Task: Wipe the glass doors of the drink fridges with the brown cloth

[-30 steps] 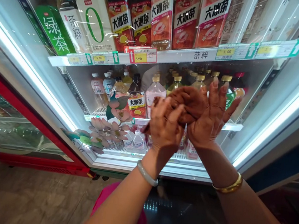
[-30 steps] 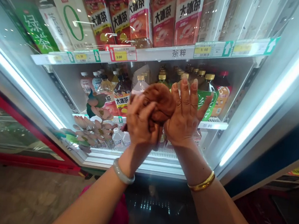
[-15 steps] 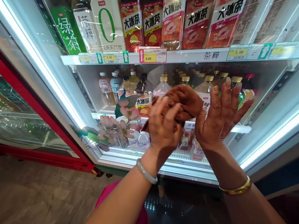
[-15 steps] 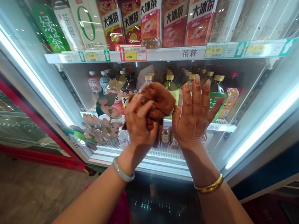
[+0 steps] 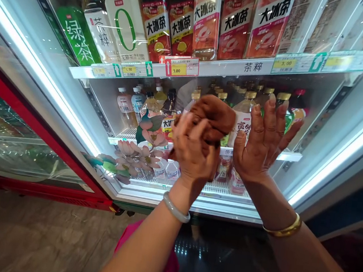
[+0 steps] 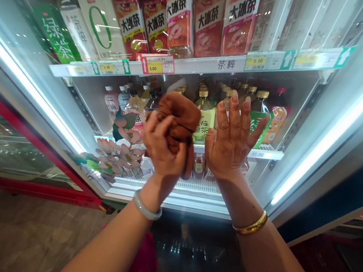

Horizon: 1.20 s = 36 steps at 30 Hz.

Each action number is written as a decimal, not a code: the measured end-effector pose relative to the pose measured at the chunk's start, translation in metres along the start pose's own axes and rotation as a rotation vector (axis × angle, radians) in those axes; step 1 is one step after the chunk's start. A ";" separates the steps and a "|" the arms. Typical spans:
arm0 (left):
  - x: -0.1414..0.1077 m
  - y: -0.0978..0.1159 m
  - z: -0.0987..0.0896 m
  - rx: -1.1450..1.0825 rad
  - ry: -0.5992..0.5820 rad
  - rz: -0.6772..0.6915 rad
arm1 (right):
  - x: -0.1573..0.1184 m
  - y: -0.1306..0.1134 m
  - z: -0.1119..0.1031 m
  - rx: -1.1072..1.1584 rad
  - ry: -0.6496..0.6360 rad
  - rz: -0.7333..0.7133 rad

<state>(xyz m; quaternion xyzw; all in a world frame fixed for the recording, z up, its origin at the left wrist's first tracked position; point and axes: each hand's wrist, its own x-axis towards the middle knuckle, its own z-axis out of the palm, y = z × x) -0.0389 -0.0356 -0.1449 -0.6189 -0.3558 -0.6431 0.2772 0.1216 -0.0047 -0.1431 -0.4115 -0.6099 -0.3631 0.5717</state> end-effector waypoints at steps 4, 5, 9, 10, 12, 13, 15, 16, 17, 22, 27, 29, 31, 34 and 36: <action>-0.020 0.020 0.014 -0.093 -0.069 0.118 | 0.000 0.000 0.002 0.012 0.058 0.013; -0.018 0.019 0.013 -0.106 -0.075 0.118 | 0.000 0.000 0.002 0.006 0.058 0.022; 0.008 -0.001 -0.002 -0.066 -0.050 0.016 | 0.000 0.001 0.002 -0.026 0.035 -0.001; 0.014 -0.007 -0.006 -0.031 -0.017 -0.048 | 0.000 0.001 0.001 -0.025 0.029 -0.011; 0.019 -0.013 -0.011 0.026 0.043 -0.149 | -0.001 0.002 0.000 -0.010 0.021 -0.027; 0.017 -0.012 -0.010 0.037 0.055 -0.160 | -0.001 0.002 0.000 -0.004 0.020 -0.034; 0.004 -0.005 -0.005 0.017 0.041 -0.089 | -0.001 0.002 -0.001 -0.008 0.010 -0.030; -0.005 0.001 0.000 0.000 0.019 -0.028 | -0.001 0.001 -0.001 -0.013 0.013 -0.025; -0.015 0.007 0.004 -0.015 -0.005 0.027 | -0.001 0.001 -0.001 -0.013 0.026 -0.024; -0.028 0.016 0.013 -0.043 -0.073 0.110 | 0.001 -0.001 -0.001 0.023 0.068 -0.017; 0.014 -0.011 -0.008 -0.010 0.019 -0.079 | 0.001 -0.001 -0.001 -0.027 0.012 -0.012; 0.017 -0.015 -0.011 0.034 0.075 -0.159 | 0.000 -0.001 -0.001 -0.036 -0.020 0.017; 0.009 -0.011 -0.008 0.028 0.053 -0.105 | 0.000 0.000 -0.001 -0.041 -0.020 0.007; -0.011 0.003 0.002 -0.026 -0.032 0.058 | 0.000 0.000 0.000 -0.030 0.022 -0.020; -0.017 0.010 0.006 -0.056 -0.079 0.132 | 0.001 -0.001 0.000 -0.012 0.050 -0.017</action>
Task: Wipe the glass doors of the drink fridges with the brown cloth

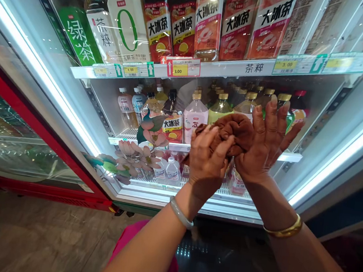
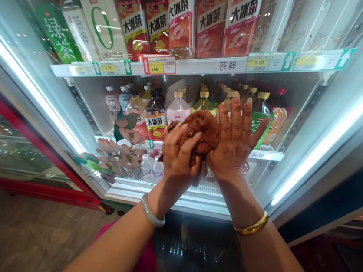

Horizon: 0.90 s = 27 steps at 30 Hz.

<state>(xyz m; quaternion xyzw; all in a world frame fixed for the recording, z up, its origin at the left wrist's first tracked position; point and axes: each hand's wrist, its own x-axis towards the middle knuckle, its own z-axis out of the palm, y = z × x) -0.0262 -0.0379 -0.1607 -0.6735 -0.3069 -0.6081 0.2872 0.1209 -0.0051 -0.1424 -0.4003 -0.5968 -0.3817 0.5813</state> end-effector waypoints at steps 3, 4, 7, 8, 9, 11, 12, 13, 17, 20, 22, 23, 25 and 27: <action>0.011 -0.005 -0.005 -0.002 -0.019 0.022 | 0.000 -0.001 0.000 -0.001 -0.021 0.040; 0.017 -0.010 -0.009 0.010 -0.001 -0.005 | 0.000 -0.001 0.000 -0.007 -0.032 0.039; 0.030 -0.022 -0.020 0.063 0.076 -0.130 | -0.001 0.001 0.000 -0.002 -0.045 0.004; 0.030 -0.023 -0.021 0.070 0.092 -0.159 | -0.001 0.001 0.000 0.006 -0.046 -0.001; 0.027 -0.021 -0.020 0.066 0.090 -0.170 | -0.001 0.002 0.000 0.008 -0.055 0.003; 0.014 -0.014 -0.015 0.038 0.045 -0.125 | -0.001 0.001 0.001 -0.011 -0.035 0.010; 0.006 -0.009 -0.011 0.023 0.012 -0.087 | 0.000 0.001 0.001 -0.026 -0.020 0.014; -0.001 -0.005 -0.008 0.014 -0.018 -0.052 | 0.000 0.000 0.001 -0.035 -0.003 0.014; -0.010 -0.004 -0.005 0.005 -0.080 0.043 | 0.001 -0.001 0.001 -0.019 0.014 -0.002; 0.006 -0.018 -0.016 0.016 -0.047 0.004 | 0.002 -0.002 0.000 -0.013 -0.013 0.012; 0.015 -0.025 -0.021 0.062 0.018 -0.079 | 0.001 -0.001 -0.001 -0.007 -0.037 0.011; 0.017 -0.026 -0.022 0.081 0.040 -0.097 | 0.001 -0.001 -0.001 -0.003 -0.040 0.002; 0.012 -0.024 -0.021 0.090 0.039 -0.058 | 0.000 0.000 -0.001 -0.001 -0.040 0.003; -0.001 -0.019 -0.018 0.078 -0.017 0.023 | -0.001 0.002 0.000 0.013 -0.034 0.002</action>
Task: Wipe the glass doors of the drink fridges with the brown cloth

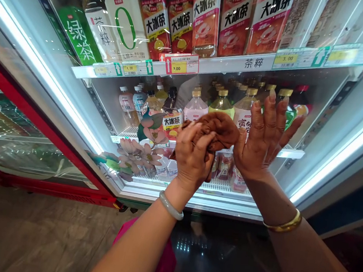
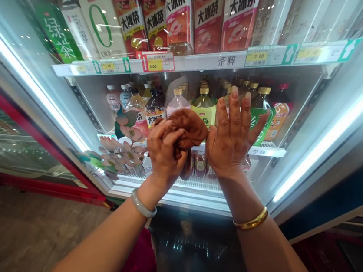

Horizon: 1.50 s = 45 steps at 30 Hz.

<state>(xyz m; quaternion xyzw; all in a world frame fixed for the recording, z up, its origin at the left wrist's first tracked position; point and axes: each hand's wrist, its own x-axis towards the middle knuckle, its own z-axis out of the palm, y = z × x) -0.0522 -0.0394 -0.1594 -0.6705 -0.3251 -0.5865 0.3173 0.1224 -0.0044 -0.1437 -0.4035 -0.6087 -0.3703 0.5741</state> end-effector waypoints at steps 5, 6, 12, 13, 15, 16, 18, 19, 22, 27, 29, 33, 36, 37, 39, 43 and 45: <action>-0.021 0.001 -0.004 0.030 -0.136 0.129 | -0.003 0.003 0.001 0.014 -0.049 0.033; -0.020 -0.004 -0.008 0.032 -0.146 0.135 | -0.003 0.003 0.001 0.013 -0.064 0.039; -0.010 -0.038 -0.039 0.144 -0.075 -0.080 | -0.003 0.003 -0.005 -0.004 -0.110 0.036; -0.016 -0.039 -0.039 0.144 -0.082 -0.078 | -0.005 0.002 -0.006 -0.010 -0.120 0.037; -0.033 -0.034 -0.037 0.112 -0.130 -0.026 | -0.014 -0.001 -0.009 -0.010 -0.144 0.054; -0.043 -0.030 -0.035 0.086 -0.164 0.026 | -0.021 -0.002 -0.010 -0.006 -0.158 0.062; -0.057 -0.023 -0.032 0.020 -0.241 0.153 | -0.035 -0.004 -0.011 -0.006 -0.183 0.059; -0.060 -0.022 -0.032 -0.010 -0.273 0.209 | -0.042 -0.004 -0.010 -0.013 -0.188 0.054; -0.051 -0.025 -0.039 -0.016 -0.261 0.202 | -0.053 -0.004 -0.008 -0.041 -0.189 0.044; -0.034 -0.030 -0.041 0.122 -0.126 0.001 | -0.051 -0.003 -0.012 -0.019 -0.214 0.037; -0.044 -0.020 -0.032 0.140 -0.129 0.037 | -0.050 -0.002 -0.014 -0.006 -0.219 0.018; -0.073 0.007 -0.012 0.084 -0.276 0.174 | -0.050 0.001 -0.019 0.014 -0.222 -0.018; -0.073 0.012 -0.009 0.035 -0.307 0.215 | -0.048 0.004 -0.025 0.012 -0.227 -0.049; -0.067 0.009 -0.010 0.040 -0.292 0.206 | -0.047 0.005 -0.027 0.014 -0.231 -0.061; -0.055 0.005 -0.012 0.072 -0.255 0.154 | -0.046 0.007 -0.032 0.024 -0.241 -0.085; -0.047 0.013 -0.008 0.127 -0.206 0.097 | -0.047 0.010 -0.040 0.047 -0.274 -0.118; -0.055 0.025 -0.001 0.132 -0.230 0.121 | -0.051 0.013 -0.044 0.056 -0.284 -0.128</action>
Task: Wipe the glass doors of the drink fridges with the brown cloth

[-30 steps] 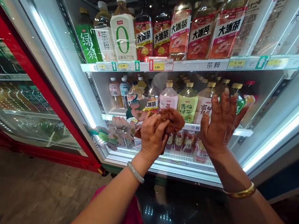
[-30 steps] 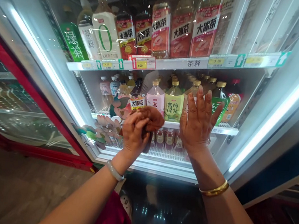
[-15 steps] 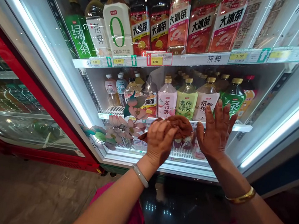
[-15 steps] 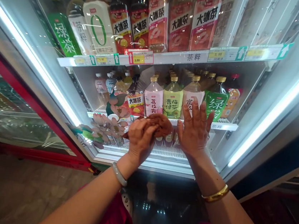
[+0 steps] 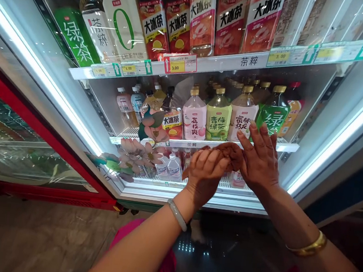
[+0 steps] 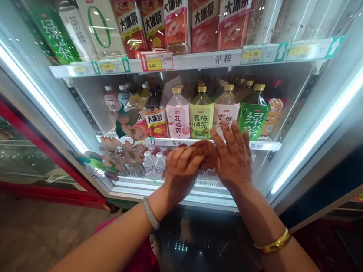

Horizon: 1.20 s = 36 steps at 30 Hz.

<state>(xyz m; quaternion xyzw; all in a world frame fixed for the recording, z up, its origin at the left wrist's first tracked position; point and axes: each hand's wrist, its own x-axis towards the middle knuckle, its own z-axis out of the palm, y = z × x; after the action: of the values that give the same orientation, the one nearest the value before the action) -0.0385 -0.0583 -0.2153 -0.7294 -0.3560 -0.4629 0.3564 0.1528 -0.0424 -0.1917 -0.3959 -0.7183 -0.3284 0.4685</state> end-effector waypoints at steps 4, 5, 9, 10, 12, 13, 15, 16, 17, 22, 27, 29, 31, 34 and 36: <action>-0.008 0.019 0.010 -0.009 -0.055 0.027 | -0.011 0.007 -0.006 0.029 -0.032 -0.046; -0.006 0.019 0.010 -0.009 -0.065 0.032 | -0.014 0.007 -0.007 0.027 -0.032 -0.060; 0.010 0.014 0.005 0.006 -0.044 -0.016 | -0.025 -0.003 -0.010 0.018 -0.015 -0.129; 0.015 0.014 0.004 0.005 -0.033 -0.043 | -0.029 -0.010 -0.009 0.040 -0.014 -0.129; 0.024 0.020 0.002 -0.016 -0.011 -0.114 | -0.036 -0.027 -0.007 0.117 -0.030 -0.085; 0.027 0.024 0.001 -0.039 -0.007 -0.162 | -0.039 -0.035 -0.006 0.155 -0.035 -0.051; 0.033 0.037 0.001 -0.098 0.006 -0.292 | -0.045 -0.048 -0.003 0.197 -0.019 0.014; 0.034 0.044 0.001 -0.137 0.011 -0.363 | -0.046 -0.052 -0.001 0.208 0.006 0.040; 0.035 0.051 0.002 -0.182 0.013 -0.428 | -0.048 -0.054 0.001 0.218 0.040 0.064; 0.030 0.070 0.004 -0.422 -0.021 -0.597 | -0.044 -0.039 0.007 0.259 0.128 0.116; 0.029 0.072 -0.009 -0.680 -0.186 -0.580 | -0.026 -0.011 -0.004 0.252 0.139 0.020; 0.034 0.071 -0.017 -0.706 -0.218 -0.524 | -0.015 0.006 -0.017 0.262 0.128 0.013; 0.040 0.067 -0.023 -0.688 -0.201 -0.455 | -0.006 0.028 -0.033 0.193 0.155 0.026; 0.045 0.058 -0.024 -0.628 -0.131 -0.407 | -0.003 0.058 -0.048 0.009 0.258 0.039; 0.045 0.052 -0.021 -0.587 -0.081 -0.415 | -0.010 0.067 -0.048 -0.071 0.284 0.029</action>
<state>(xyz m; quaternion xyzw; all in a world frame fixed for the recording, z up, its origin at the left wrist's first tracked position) 0.0109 -0.0931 -0.1766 -0.7305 -0.3623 -0.5787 0.0160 0.2339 -0.0536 -0.1778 -0.3721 -0.6269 -0.3996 0.5559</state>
